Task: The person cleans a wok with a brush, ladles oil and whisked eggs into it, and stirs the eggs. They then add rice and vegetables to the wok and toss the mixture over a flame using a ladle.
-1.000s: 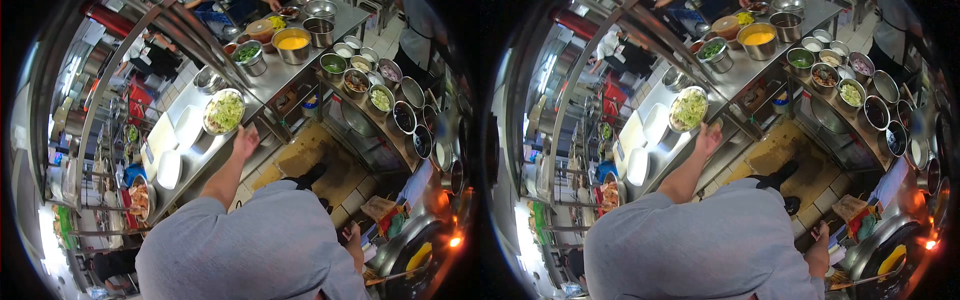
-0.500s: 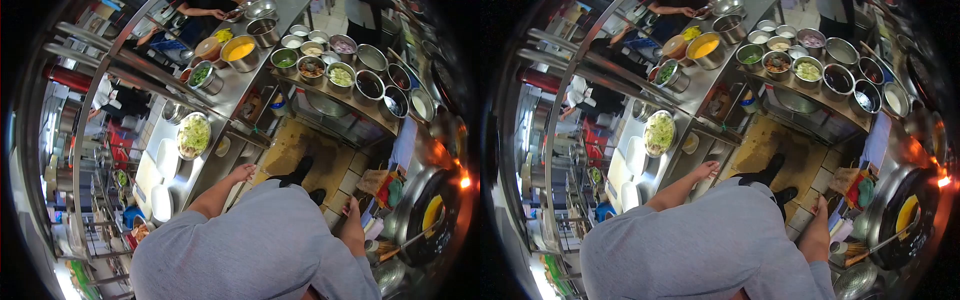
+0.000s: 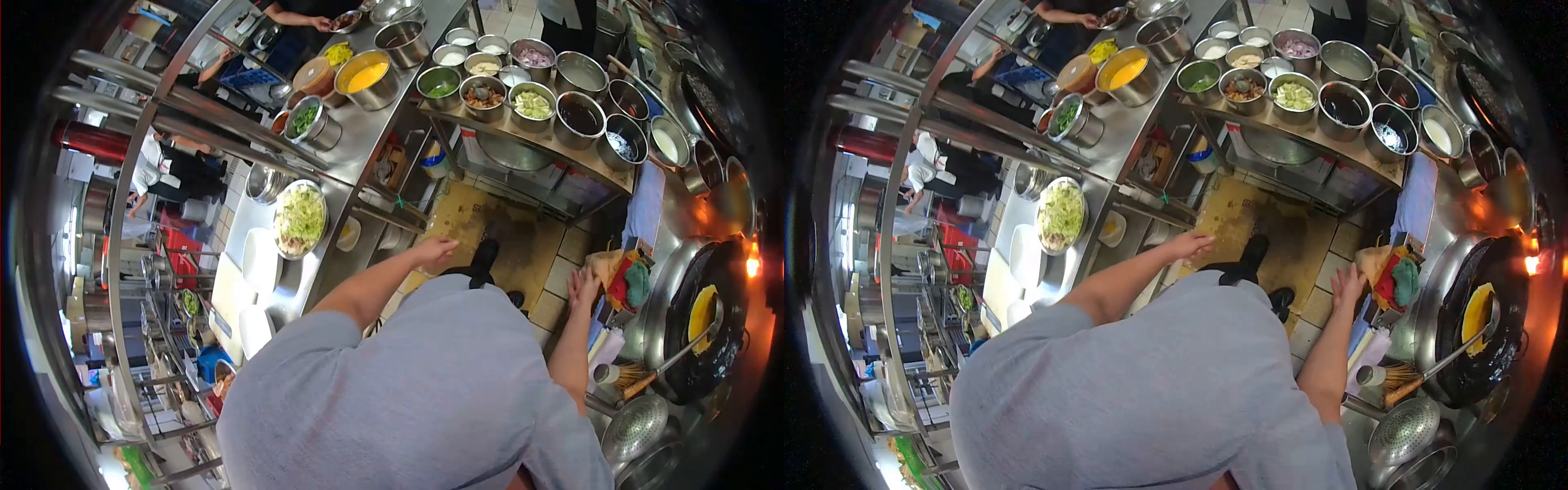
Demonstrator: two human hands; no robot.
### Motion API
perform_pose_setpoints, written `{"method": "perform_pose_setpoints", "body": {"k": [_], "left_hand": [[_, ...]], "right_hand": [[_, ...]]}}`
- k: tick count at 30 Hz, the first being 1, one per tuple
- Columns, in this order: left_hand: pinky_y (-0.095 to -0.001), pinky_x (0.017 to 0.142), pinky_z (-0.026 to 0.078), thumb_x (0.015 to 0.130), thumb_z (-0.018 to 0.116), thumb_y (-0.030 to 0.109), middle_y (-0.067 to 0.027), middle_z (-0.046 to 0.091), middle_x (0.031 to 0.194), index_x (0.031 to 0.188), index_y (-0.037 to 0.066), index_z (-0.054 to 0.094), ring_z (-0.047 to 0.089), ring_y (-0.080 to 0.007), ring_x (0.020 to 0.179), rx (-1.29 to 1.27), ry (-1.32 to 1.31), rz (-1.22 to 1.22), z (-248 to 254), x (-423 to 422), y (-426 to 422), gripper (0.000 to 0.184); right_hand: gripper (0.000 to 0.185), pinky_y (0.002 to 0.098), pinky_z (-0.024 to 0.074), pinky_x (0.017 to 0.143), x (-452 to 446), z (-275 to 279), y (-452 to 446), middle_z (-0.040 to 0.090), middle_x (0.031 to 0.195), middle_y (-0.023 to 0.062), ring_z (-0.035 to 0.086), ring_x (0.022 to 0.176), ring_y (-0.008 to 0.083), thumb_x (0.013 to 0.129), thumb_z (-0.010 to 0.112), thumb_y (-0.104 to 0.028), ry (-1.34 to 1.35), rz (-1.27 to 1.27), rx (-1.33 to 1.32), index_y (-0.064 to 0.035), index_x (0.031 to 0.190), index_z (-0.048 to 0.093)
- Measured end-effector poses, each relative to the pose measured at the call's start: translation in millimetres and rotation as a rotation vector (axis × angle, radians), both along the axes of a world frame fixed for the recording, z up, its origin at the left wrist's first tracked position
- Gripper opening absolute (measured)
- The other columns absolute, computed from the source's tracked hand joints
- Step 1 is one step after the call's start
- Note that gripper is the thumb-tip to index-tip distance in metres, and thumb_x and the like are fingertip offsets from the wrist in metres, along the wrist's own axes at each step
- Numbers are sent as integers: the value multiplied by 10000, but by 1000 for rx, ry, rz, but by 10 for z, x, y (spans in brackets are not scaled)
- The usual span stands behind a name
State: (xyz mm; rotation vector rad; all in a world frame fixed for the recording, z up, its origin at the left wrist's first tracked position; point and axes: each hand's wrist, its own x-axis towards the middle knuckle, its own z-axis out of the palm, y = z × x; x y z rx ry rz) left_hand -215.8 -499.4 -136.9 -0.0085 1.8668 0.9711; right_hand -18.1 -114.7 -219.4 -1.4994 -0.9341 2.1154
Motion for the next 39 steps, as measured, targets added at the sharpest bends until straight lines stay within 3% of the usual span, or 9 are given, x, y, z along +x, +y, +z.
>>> {"method": "perform_pose_setpoints", "body": {"k": [3, 6, 8, 12, 18, 23, 27, 30, 39], "left_hand": [[-270, 590, 469, 908, 565, 466, -38, 644, 1017, 1212, 108, 567, 583, -112, 745, 168, -167, 86, -126, 74, 845, 470], [-295, 621, 494, 914, 583, 393, -37, 648, 973, 1198, 88, 570, 605, -144, 752, 330, 343, -243, -258, 268, 1885, 417], [-309, 646, 509, 914, 580, 330, -43, 654, 897, 1119, 51, 608, 624, -176, 738, 457, -214, -155, -30, 502, 2492, 347], [-361, 640, 494, 922, 536, 328, -124, 651, 826, 1010, -8, 637, 633, -213, 719, 330, -119, -587, 136, 851, 3068, 361], [-493, 888, 442, 922, 369, 573, -322, 582, 1092, 1122, -3, 597, 547, -457, 1063, 167, 461, -1152, -479, 501, 2966, 651], [-453, 921, 447, 864, 463, 606, -281, 617, 1082, 1026, -12, 652, 562, -439, 1080, -8, 384, -1520, -1374, -837, 2414, 666], [-403, 471, 461, 875, 517, 553, -115, 659, 805, 994, 31, 648, 626, -221, 594, -262, 91, -1051, -1780, -1818, 2156, 552], [-407, 476, 464, 882, 529, 509, -106, 658, 799, 1020, 37, 634, 628, -232, 595, -27, 176, -1685, -1905, -2389, 2250, 503], [-367, 577, 508, 913, 555, 370, -116, 664, 845, 1049, 5, 619, 627, -209, 655, 7, 119, -1477, -1882, -2077, 3098, 395]], "right_hand": [[144, 344, 502, 653, 39, 57, -114, 564, 762, 9, 574, 669, 151, 937, 548, -288, 476, 256, -238, -152, 900, 516], [214, 292, 440, 579, -2, 1242, -782, 497, 657, 5, 516, 603, 132, 954, 496, -253, 449, 303, -242, -137, 774, 492], [253, 280, 464, 568, 68, 1084, -825, 533, 679, 22, 544, 645, 119, 972, 459, -243, 455, 487, -184, -105, 765, 504], [290, 378, 522, 724, 431, 2054, -652, 659, 782, 117, 651, 767, 290, 905, 563, -264, -332, 863, 721, -45, 1093, 593], [500, 436, 468, 880, 1264, 3048, -242, 573, 1154, 206, 584, 1022, 374, 841, 646, -282, -883, 93, 1120, -69, 1274, 513], [556, 449, 451, 926, 1488, 2845, -114, 533, 1221, 235, 550, 1083, 422, 841, 615, -233, -1221, 63, 649, -49, 1335, 436], [555, 464, 460, 895, 1412, 2624, 59, 566, 1152, 284, 566, 1061, 427, 848, 517, -148, -1133, -85, 804, -4, 1362, 365], [545, 471, 470, 865, 1281, 2875, 257, 607, 1004, 308, 597, 979, 425, 847, 475, -120, -1089, -208, 814, 12, 1360, 347], [500, 485, 495, 666, 376, 2585, -206, 611, 921, 242, 629, 796, 386, 827, 493, -41, -1130, -388, 923, -23, 1306, 350]]}}
